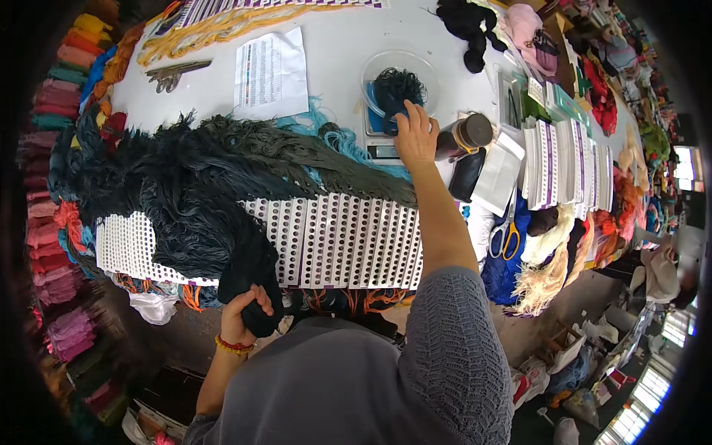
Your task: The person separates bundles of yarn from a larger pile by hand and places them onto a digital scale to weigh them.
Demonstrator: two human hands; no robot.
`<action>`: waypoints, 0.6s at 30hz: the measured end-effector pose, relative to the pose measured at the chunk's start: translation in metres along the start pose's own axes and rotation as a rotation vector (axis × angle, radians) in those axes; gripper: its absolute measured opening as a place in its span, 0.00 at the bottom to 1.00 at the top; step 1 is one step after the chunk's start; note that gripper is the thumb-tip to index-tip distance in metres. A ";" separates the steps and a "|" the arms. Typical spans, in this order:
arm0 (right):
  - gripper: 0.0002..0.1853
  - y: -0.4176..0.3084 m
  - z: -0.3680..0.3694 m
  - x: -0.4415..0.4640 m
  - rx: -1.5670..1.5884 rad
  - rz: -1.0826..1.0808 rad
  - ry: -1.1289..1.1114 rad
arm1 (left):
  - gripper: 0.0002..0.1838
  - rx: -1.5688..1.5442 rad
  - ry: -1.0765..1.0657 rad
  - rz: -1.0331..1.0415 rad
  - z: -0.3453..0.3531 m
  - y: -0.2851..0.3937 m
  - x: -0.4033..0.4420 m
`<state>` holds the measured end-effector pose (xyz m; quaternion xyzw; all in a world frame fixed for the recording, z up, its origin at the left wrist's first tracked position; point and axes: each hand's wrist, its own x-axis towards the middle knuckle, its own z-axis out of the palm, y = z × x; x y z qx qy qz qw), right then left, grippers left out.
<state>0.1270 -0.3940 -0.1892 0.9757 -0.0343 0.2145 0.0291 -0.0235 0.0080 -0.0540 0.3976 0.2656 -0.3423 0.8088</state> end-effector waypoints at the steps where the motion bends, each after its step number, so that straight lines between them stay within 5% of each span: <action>1: 0.22 0.001 -0.005 0.001 -0.002 -0.001 0.004 | 0.07 0.000 0.002 0.006 0.001 0.000 0.000; 7: 0.08 -0.018 -0.051 0.003 0.143 -0.242 0.111 | 0.05 0.072 -0.040 0.037 0.008 0.013 -0.005; 10: 0.05 -0.082 -0.115 -0.023 0.137 -0.406 -0.661 | 0.07 0.028 -0.054 0.105 0.010 0.022 -0.004; 12: 0.13 -0.136 -0.169 -0.064 0.793 -0.267 -1.119 | 0.07 0.073 -0.125 0.088 0.015 0.034 -0.006; 13: 0.16 -0.151 -0.200 -0.065 1.086 -0.438 -1.176 | 0.07 0.076 -0.118 0.076 0.017 0.038 -0.005; 14: 0.13 -0.166 -0.216 -0.071 1.467 -0.186 -1.394 | 0.07 0.098 -0.188 0.082 0.017 0.042 -0.003; 18: 0.11 -0.208 -0.232 -0.077 1.909 0.758 -0.861 | 0.06 0.186 -0.204 0.165 0.030 0.049 -0.008</action>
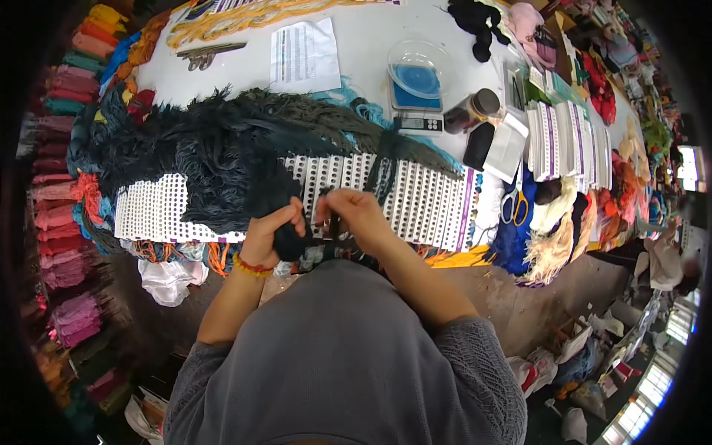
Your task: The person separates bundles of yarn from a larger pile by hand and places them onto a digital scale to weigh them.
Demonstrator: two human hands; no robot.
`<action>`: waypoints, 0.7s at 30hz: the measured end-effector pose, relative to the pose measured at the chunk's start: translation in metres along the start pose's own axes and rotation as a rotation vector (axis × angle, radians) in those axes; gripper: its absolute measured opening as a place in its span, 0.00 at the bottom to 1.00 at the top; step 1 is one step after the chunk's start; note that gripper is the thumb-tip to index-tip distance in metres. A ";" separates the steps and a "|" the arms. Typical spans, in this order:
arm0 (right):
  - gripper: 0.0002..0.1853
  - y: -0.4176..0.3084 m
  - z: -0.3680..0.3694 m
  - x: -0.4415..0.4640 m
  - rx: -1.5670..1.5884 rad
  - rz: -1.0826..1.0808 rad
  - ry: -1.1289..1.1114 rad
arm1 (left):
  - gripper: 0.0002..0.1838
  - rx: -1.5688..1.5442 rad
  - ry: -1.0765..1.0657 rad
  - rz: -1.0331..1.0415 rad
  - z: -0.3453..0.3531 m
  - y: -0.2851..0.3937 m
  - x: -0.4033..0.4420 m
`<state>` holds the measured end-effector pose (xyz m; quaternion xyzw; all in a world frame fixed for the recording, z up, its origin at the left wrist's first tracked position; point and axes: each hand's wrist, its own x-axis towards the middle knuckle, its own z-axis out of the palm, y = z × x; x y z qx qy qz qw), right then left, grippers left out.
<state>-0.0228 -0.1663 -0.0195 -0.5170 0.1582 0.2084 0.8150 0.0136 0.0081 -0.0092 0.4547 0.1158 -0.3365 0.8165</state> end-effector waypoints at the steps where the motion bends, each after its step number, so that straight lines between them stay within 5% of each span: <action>1: 0.11 0.005 0.006 0.001 0.236 -0.038 0.120 | 0.06 0.062 -0.036 0.036 0.000 -0.001 0.001; 12: 0.13 0.023 0.051 -0.020 -0.114 -0.282 0.297 | 0.09 0.287 -0.085 0.165 -0.002 -0.011 -0.013; 21: 0.14 0.018 0.083 -0.029 0.169 -0.263 0.296 | 0.06 0.262 -0.071 0.162 -0.011 0.001 -0.029</action>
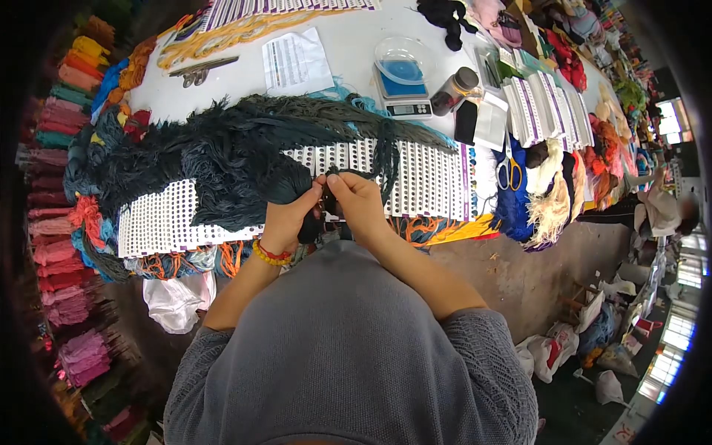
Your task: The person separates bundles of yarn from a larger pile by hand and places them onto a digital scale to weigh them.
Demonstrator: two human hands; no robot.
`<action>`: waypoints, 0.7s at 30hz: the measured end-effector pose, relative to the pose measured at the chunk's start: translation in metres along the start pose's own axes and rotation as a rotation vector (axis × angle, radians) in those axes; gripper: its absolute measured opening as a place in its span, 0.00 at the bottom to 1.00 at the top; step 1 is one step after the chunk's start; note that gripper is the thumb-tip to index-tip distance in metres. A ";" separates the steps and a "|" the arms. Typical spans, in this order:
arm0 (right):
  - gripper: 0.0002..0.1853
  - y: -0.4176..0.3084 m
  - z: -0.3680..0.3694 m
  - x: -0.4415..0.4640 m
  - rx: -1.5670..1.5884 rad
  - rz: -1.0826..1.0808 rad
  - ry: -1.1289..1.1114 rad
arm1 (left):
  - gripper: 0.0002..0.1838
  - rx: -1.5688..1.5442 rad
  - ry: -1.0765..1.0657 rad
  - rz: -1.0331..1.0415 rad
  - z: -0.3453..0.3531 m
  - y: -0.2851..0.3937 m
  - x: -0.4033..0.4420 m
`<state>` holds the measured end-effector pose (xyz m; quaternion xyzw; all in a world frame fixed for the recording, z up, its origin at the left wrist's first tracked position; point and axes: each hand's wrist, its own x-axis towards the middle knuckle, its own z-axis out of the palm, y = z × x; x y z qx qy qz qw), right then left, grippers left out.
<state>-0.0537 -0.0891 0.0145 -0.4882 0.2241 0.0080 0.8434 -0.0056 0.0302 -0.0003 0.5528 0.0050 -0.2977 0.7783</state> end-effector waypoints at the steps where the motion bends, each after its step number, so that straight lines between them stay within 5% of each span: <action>1: 0.14 0.001 0.002 -0.001 -0.001 -0.001 -0.001 | 0.06 -0.008 -0.001 0.011 0.000 0.001 -0.001; 7: 0.13 0.026 -0.005 0.007 -0.141 -0.072 0.068 | 0.06 0.131 0.042 0.166 -0.007 -0.010 -0.004; 9: 0.13 0.033 -0.010 0.010 -0.470 -0.296 0.019 | 0.07 0.226 0.061 0.229 -0.008 -0.011 -0.005; 15: 0.13 0.042 -0.013 0.009 -0.450 -0.319 0.069 | 0.06 0.229 0.051 0.289 -0.010 -0.014 -0.008; 21: 0.11 0.043 -0.011 0.005 -0.268 -0.230 0.092 | 0.05 0.024 0.049 0.131 -0.007 -0.007 -0.012</action>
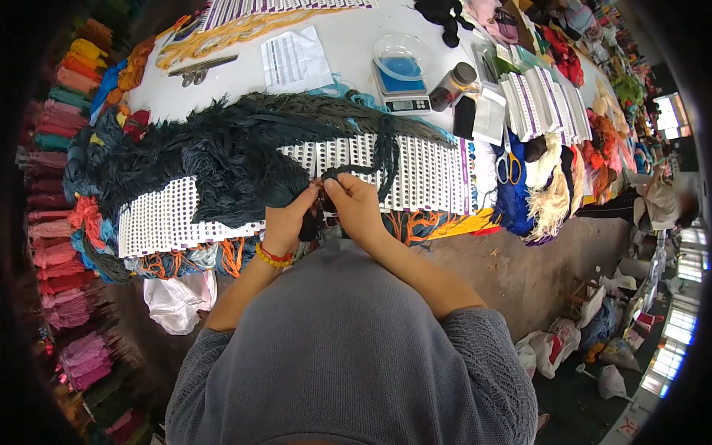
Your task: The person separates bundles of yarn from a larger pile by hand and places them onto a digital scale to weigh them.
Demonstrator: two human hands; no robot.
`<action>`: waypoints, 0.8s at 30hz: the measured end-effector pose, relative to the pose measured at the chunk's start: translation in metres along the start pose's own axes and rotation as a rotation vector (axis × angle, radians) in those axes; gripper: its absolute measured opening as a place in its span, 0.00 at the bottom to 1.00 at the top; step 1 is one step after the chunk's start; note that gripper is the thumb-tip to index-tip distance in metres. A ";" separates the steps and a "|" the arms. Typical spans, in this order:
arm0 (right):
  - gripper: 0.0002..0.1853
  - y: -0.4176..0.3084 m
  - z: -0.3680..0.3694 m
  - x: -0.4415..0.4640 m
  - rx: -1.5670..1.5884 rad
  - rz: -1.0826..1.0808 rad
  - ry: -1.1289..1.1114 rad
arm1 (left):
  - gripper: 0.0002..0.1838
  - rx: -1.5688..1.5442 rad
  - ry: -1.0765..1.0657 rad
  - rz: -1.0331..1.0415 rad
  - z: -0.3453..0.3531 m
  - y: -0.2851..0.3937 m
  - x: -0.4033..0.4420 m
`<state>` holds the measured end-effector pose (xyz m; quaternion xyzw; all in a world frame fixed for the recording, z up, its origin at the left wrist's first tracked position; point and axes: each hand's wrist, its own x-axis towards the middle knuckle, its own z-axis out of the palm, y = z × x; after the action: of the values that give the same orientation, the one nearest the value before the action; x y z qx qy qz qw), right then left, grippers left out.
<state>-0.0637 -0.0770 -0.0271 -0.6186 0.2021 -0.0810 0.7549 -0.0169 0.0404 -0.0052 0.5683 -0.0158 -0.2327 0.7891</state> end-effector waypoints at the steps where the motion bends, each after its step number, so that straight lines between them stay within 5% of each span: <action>1: 0.11 -0.002 0.001 -0.001 0.002 -0.002 0.003 | 0.05 0.010 -0.008 -0.013 -0.001 0.000 0.000; 11: 0.11 0.003 -0.001 -0.003 -0.080 -0.016 -0.027 | 0.05 0.321 -0.020 0.294 -0.003 -0.009 0.001; 20: 0.12 0.006 -0.003 -0.001 -0.115 -0.060 0.006 | 0.04 0.132 -0.065 0.049 -0.006 0.000 0.000; 24: 0.11 0.005 -0.003 0.000 -0.152 -0.068 -0.036 | 0.03 0.205 -0.081 0.108 -0.010 -0.007 0.003</action>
<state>-0.0661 -0.0788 -0.0325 -0.6822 0.1729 -0.0801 0.7059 -0.0139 0.0467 -0.0155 0.6345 -0.1020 -0.2095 0.7370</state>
